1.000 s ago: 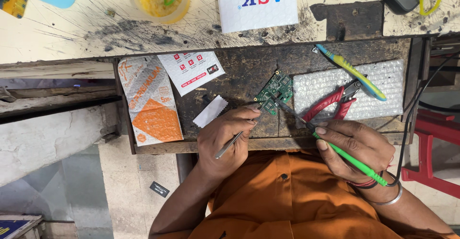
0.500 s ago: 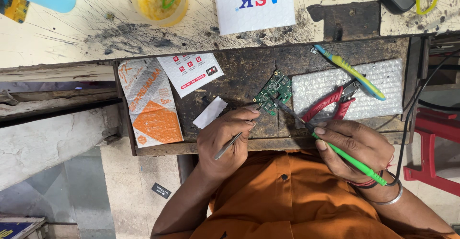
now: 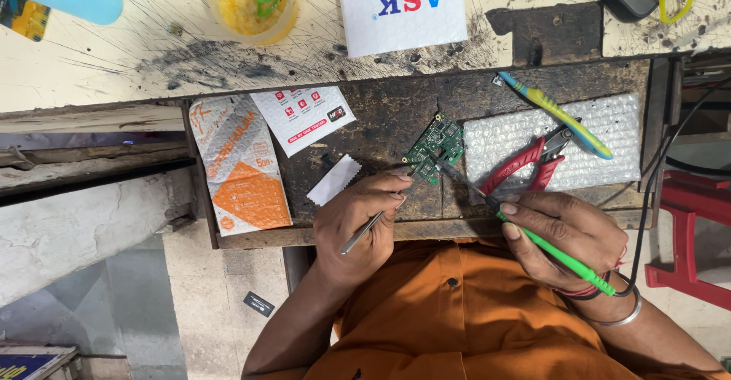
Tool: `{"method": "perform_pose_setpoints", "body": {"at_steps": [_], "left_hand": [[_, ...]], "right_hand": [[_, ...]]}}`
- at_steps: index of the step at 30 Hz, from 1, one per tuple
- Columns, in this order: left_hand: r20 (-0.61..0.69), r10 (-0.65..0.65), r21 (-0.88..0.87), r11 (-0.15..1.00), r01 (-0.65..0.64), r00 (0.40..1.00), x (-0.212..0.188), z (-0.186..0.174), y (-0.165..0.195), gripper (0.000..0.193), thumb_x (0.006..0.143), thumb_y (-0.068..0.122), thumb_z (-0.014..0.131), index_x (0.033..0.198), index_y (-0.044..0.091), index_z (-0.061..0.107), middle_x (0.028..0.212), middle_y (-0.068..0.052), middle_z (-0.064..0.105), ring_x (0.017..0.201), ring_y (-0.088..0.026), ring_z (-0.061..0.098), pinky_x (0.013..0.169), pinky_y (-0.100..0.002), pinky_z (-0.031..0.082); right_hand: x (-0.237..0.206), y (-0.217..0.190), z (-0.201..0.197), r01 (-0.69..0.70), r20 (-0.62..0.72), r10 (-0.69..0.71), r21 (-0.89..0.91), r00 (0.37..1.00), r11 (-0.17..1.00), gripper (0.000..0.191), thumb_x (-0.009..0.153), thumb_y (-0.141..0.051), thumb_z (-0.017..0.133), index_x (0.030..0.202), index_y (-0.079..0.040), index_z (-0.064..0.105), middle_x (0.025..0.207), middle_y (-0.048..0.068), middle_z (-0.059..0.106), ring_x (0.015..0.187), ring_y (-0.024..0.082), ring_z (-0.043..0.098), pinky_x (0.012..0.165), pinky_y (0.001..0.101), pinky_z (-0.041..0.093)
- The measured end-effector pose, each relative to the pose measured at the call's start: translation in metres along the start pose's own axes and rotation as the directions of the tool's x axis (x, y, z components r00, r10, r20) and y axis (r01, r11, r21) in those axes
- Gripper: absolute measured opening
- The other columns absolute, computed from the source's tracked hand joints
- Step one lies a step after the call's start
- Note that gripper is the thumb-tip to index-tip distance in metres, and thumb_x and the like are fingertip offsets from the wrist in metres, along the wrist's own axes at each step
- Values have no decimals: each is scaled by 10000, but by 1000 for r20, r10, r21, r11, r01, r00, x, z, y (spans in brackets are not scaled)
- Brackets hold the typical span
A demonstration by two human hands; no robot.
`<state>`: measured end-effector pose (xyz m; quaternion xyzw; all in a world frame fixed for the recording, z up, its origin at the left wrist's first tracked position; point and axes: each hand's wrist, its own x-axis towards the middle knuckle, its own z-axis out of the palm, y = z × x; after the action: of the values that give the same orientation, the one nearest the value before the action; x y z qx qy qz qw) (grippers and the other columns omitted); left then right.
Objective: The person cleans a small green circuit board with a toothbrush, then uses a soldering iron and tweezers to apply solder to specific points on the board. The person holds the board steady with one hand while manipulating the soldering iron with the other.
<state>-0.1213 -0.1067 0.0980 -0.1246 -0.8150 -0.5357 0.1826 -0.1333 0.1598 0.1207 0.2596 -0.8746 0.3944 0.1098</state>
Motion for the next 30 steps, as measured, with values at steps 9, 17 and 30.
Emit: {"method": "perform_pose_setpoints", "body": {"at_steps": [9,17,30], "left_hand": [[4,-3,12,1000,3,1000,-1,1,0,154,988,-21,707,999,38,564,1058,-156,766,1042,-263,790,828,-325,674],[2,0,-3,1000,0,1000,-4,3,-3,158,984,-29,704,996,40,563,1059,-160,765,1053,-271,787,843,-328,680],[5,-3,-1,1000,3,1000,18,-9,-9,165,978,-45,703,1002,38,563,1065,-165,763,1049,-268,786,844,-332,679]], "right_hand": [[0,0,1,-4,-9,4,21,1000,1000,183,855,-43,800,1035,-45,765,961,119,734,846,219,740,746,312,602],[-2,2,0,17,-2,-17,19,1000,1000,185,853,-49,799,1035,-41,766,955,119,732,841,226,740,743,315,599],[24,0,2,5,-5,-5,25,1000,1000,196,846,-36,797,1038,-37,762,958,119,727,852,232,741,757,319,603]]}}
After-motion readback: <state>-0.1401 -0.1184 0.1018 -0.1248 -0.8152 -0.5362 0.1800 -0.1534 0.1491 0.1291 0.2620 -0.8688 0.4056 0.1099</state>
